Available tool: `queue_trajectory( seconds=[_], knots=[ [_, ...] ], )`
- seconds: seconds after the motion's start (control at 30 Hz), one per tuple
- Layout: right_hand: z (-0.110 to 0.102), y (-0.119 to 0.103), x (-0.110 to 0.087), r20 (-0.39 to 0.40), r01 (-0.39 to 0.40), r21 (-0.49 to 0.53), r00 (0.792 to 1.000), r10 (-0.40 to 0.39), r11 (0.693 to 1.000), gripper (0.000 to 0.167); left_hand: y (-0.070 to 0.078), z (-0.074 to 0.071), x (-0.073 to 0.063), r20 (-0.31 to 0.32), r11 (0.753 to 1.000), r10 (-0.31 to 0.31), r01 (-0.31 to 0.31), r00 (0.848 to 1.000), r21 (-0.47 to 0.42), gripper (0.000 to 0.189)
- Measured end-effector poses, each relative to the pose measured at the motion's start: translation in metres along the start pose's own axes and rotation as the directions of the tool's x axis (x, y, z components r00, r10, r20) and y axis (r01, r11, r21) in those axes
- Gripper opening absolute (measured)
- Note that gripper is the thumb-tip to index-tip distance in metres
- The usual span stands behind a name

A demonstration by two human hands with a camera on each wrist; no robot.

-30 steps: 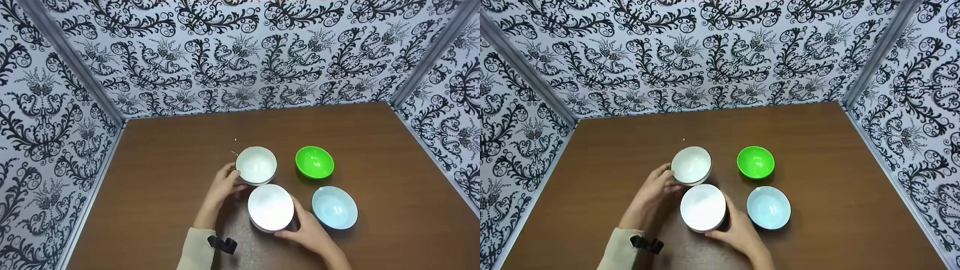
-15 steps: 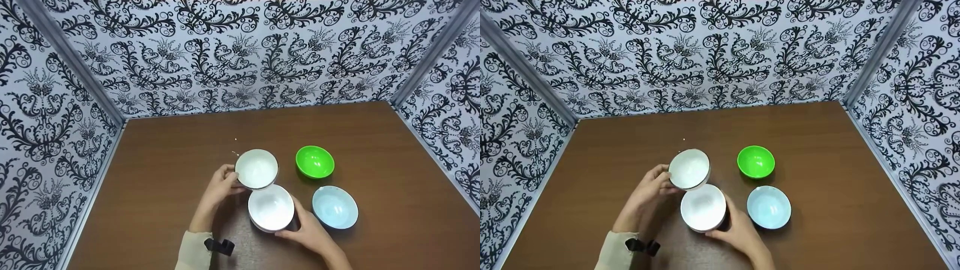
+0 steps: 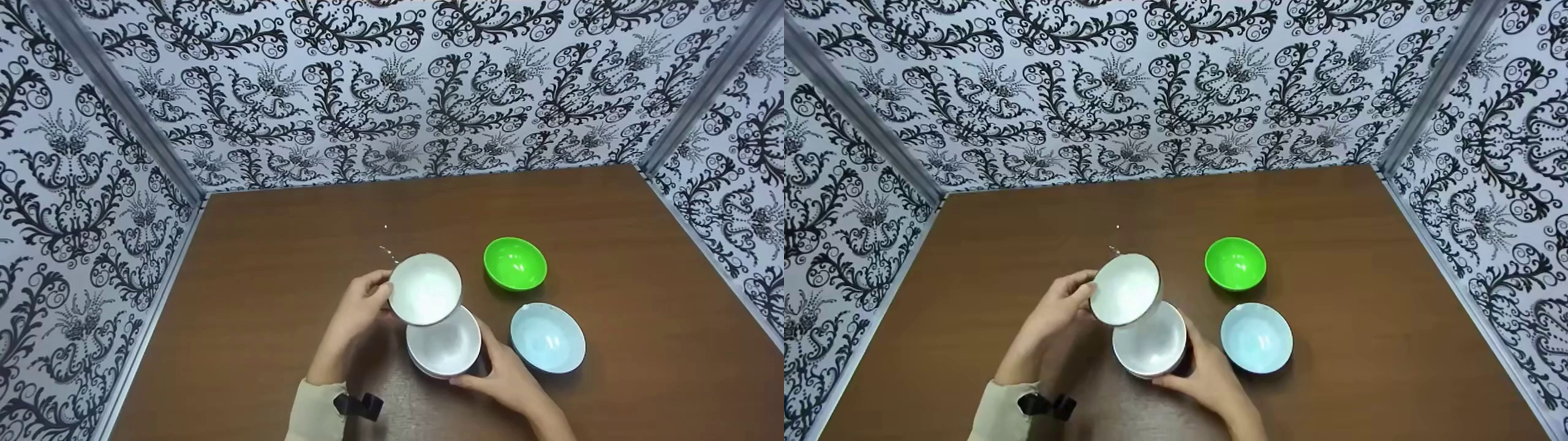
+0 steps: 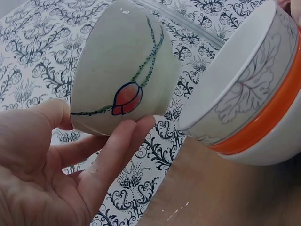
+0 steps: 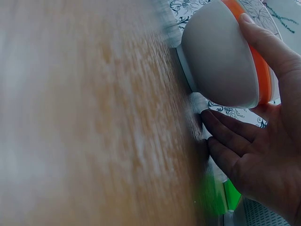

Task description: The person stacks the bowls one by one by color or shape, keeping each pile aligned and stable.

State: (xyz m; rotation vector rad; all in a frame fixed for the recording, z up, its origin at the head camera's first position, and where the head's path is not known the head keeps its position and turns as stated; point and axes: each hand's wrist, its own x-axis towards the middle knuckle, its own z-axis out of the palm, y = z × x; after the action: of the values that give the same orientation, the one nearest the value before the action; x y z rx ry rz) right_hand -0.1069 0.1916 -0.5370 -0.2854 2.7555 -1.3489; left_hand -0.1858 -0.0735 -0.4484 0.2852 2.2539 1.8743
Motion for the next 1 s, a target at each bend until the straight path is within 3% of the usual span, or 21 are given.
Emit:
queue_trajectory(
  seconds=[0.23,0.4,0.67,1.0],
  knots=[
    [0.001,0.001,0.0,-0.004,0.0,-0.012,1.0,0.0,1.0,0.112,0.005,0.005,-0.004,0.014,0.983,0.064,-0.066,0.998,0.169,0.033],
    [0.0,0.0,0.0,0.013,-0.013,0.007,1.0,0.013,1.0,0.111,0.009,0.01,-0.007,0.031,0.966,0.073,-0.078,0.997,0.247,0.028],
    [0.0,0.0,0.0,0.032,-0.01,0.043,0.999,0.009,0.999,0.115,0.011,0.02,-0.009,0.036,0.903,0.117,-0.121,0.992,0.413,0.02],
    [0.001,0.001,-0.001,0.018,-0.018,0.044,1.0,0.018,0.999,0.117,0.013,0.032,-0.008,0.055,0.853,0.098,-0.112,0.994,0.509,0.019]
  ],
)
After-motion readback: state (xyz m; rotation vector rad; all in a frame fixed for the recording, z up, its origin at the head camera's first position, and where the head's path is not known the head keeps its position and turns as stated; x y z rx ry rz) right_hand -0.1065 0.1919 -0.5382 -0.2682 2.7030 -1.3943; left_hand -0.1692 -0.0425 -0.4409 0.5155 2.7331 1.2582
